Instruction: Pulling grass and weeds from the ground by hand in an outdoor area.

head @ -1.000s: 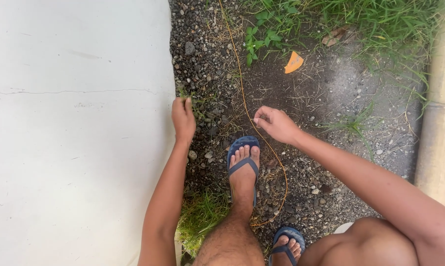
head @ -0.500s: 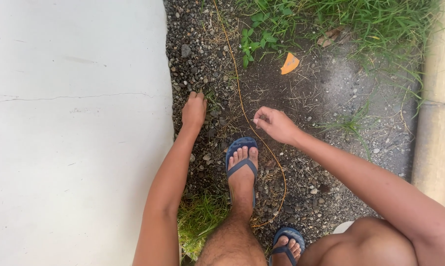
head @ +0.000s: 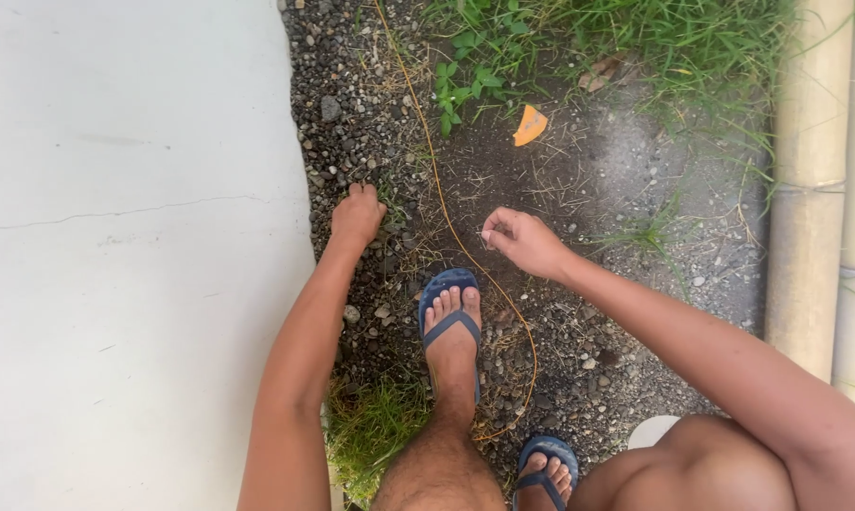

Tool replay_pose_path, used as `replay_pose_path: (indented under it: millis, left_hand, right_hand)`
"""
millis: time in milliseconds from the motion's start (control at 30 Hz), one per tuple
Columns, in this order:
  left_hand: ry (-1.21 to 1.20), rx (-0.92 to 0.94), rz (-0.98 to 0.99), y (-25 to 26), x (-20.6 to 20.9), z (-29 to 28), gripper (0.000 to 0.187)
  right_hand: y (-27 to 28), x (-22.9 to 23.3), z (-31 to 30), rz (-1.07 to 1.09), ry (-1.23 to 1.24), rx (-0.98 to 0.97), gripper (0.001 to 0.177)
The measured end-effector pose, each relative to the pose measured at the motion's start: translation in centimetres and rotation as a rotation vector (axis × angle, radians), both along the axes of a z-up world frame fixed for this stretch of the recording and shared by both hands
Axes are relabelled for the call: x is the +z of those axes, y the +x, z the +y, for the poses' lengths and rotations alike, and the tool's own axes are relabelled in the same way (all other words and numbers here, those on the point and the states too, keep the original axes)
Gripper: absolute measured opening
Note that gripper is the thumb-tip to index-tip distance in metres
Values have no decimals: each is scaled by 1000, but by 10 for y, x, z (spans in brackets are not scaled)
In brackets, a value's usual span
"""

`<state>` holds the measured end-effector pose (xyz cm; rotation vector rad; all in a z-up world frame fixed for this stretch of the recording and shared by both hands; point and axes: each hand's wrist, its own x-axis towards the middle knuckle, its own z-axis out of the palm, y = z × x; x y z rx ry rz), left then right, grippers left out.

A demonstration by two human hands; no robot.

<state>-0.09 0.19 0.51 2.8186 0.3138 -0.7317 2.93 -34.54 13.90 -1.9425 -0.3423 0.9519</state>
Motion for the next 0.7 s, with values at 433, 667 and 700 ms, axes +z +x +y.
replay_pose_path:
  millis: [433, 667, 700]
  left_hand:
    - [-622, 472, 66, -29, 41, 11, 61]
    - [-866, 558, -187, -59, 121, -13, 33]
    - [-902, 539, -226, -60, 133, -19, 18]
  right_hand:
    - [7, -11, -32, 36, 60, -99, 11]
    - [9, -9, -24, 38, 90, -108, 12]
    - [9, -8, -21, 36, 76, -99, 11]
